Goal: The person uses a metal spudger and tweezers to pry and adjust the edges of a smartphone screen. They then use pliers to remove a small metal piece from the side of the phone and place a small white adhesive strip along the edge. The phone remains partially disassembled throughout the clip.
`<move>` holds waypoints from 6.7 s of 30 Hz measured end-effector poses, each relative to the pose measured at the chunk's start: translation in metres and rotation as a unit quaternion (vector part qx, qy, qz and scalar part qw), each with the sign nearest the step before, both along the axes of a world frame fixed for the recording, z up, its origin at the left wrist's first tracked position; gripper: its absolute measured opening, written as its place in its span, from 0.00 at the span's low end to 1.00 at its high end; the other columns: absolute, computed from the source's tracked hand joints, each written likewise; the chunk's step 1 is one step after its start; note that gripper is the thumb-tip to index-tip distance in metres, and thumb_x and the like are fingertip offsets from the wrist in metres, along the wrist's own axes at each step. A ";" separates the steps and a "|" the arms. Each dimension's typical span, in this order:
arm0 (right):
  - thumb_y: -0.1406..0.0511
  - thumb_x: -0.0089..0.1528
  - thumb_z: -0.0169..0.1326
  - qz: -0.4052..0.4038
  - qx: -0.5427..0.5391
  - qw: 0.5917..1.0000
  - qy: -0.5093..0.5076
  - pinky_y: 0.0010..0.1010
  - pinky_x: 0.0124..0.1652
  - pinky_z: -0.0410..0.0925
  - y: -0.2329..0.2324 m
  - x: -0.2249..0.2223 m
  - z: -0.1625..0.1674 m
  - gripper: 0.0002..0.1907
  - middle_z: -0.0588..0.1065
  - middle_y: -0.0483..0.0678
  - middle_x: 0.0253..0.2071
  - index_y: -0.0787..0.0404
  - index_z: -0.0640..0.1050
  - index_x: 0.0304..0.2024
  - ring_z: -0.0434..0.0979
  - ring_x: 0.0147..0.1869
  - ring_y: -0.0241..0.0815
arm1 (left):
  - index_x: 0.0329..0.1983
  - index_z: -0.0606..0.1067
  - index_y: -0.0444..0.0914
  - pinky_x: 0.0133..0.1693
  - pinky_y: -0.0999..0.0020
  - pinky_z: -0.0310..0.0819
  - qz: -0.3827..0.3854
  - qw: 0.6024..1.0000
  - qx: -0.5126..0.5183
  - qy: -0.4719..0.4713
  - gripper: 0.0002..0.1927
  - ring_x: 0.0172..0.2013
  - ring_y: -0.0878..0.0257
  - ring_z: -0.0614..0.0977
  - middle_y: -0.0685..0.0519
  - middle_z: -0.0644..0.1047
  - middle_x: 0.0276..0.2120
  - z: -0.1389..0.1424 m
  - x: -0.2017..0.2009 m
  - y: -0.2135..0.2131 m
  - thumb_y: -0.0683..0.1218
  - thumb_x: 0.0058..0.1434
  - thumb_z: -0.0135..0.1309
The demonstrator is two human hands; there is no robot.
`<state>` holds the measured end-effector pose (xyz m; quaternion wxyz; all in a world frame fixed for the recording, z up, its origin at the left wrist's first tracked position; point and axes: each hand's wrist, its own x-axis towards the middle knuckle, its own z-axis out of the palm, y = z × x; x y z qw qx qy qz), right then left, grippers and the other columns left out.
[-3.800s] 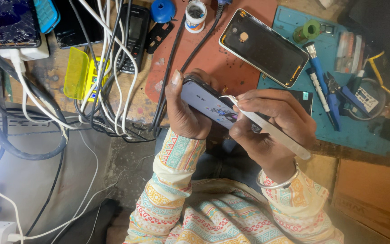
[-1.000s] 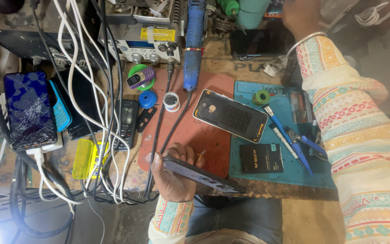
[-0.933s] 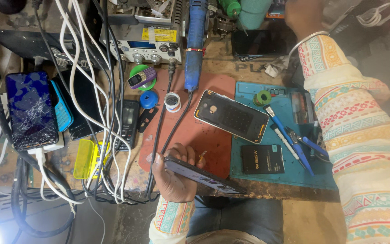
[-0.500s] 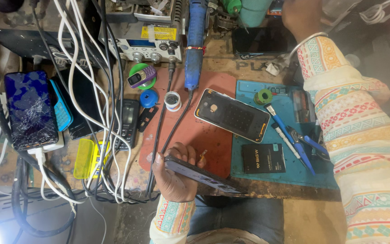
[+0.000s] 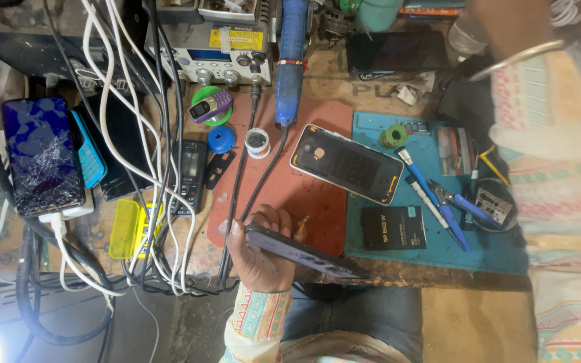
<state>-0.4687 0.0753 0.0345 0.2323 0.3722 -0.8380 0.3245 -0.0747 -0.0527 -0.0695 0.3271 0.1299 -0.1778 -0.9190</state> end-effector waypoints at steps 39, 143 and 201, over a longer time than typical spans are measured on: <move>0.44 0.59 0.55 0.165 -0.116 0.717 -0.667 0.19 0.21 0.59 0.066 0.352 -0.041 0.43 0.76 0.52 0.52 0.69 0.67 0.64 0.63 0.26 0.26 | 0.29 0.69 0.40 0.33 0.67 0.62 -0.058 0.982 0.034 0.175 0.26 0.34 0.63 0.65 0.57 0.63 0.30 -0.013 0.004 -0.001 0.65 0.72 0.48; 0.58 0.58 0.67 0.139 -0.319 0.728 -0.591 0.17 0.27 0.61 0.071 0.372 -0.061 0.36 0.75 0.51 0.58 0.61 0.62 0.62 0.69 0.37 0.26 | 0.79 0.48 0.32 0.65 0.57 0.71 -0.167 0.961 -0.218 -0.042 0.53 0.63 0.55 0.74 0.44 0.67 0.64 0.015 0.042 0.043 0.39 0.58 0.67; 0.69 0.72 0.66 -0.143 -0.055 0.981 -0.119 0.28 0.46 0.71 0.113 0.305 -0.102 0.10 0.80 0.55 0.46 0.68 0.81 0.52 0.81 0.45 0.43 | 0.77 0.53 0.35 0.69 0.48 0.64 -0.047 0.983 -0.176 -0.023 0.49 0.68 0.45 0.70 0.39 0.67 0.68 0.008 0.033 0.012 0.48 0.58 0.65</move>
